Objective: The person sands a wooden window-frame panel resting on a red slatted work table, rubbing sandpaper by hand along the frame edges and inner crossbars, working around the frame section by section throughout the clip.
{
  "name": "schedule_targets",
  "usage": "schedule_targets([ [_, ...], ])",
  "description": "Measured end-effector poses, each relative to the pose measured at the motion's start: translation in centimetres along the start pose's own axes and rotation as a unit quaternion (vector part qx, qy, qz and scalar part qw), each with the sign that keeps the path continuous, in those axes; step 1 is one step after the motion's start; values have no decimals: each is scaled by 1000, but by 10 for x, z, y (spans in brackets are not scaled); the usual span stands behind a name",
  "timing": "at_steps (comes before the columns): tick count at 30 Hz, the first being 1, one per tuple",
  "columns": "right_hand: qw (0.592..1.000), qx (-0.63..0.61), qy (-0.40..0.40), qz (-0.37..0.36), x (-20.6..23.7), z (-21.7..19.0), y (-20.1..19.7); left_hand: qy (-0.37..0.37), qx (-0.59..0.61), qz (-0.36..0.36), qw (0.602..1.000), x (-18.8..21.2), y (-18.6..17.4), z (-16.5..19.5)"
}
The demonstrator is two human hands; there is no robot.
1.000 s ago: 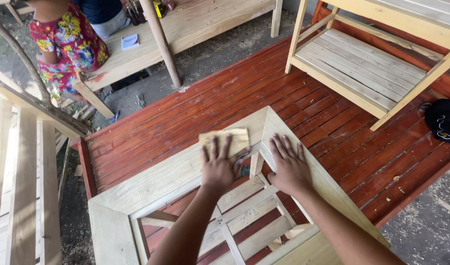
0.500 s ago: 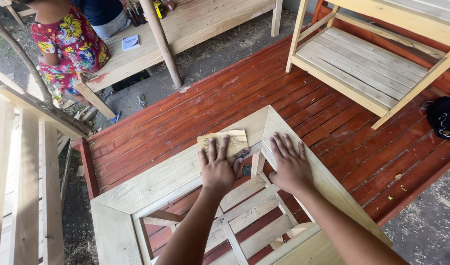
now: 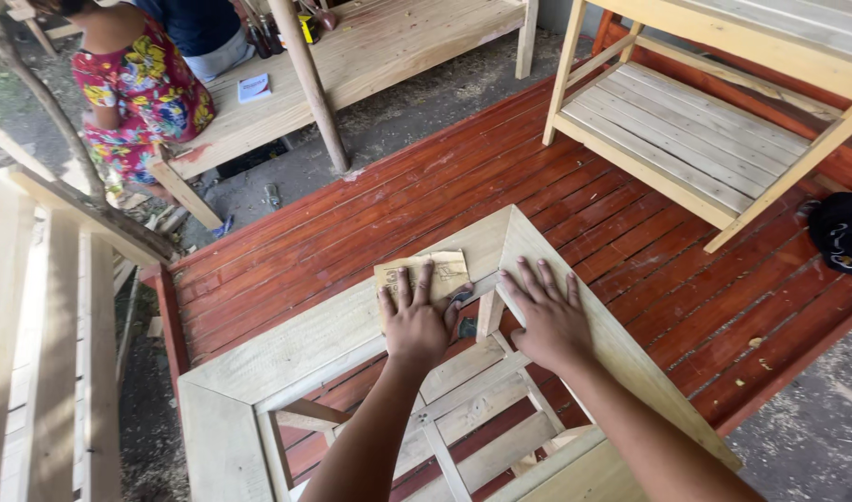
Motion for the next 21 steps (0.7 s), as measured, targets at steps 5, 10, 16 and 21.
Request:
schedule_targets([
  [5, 1000, 4, -2, 4, 0, 1, -1, -26, -65, -111, 991, -34, 10, 24],
  [10, 1000, -2, 4, -1, -3, 5, 4, -4, -23, -41, 999, -11, 11, 4],
  [16, 1000, -4, -1, 7, -4, 6, 11, -49, -61, -3, 997, 78, -3, -59],
  [21, 1000, 11, -1, 16, -6, 2, 8, -46, -31, 3, 998, 66, 1, -47],
])
Point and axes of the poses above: each hand's wrist, its own x-axis away from the middle knuckle, its own y-axis out of the palm, z = x × y, the point moved 1 cm from there along -x, towards the middle knuckle, and after that the axes turned 15 degrees about y, right-handed, at the moved point
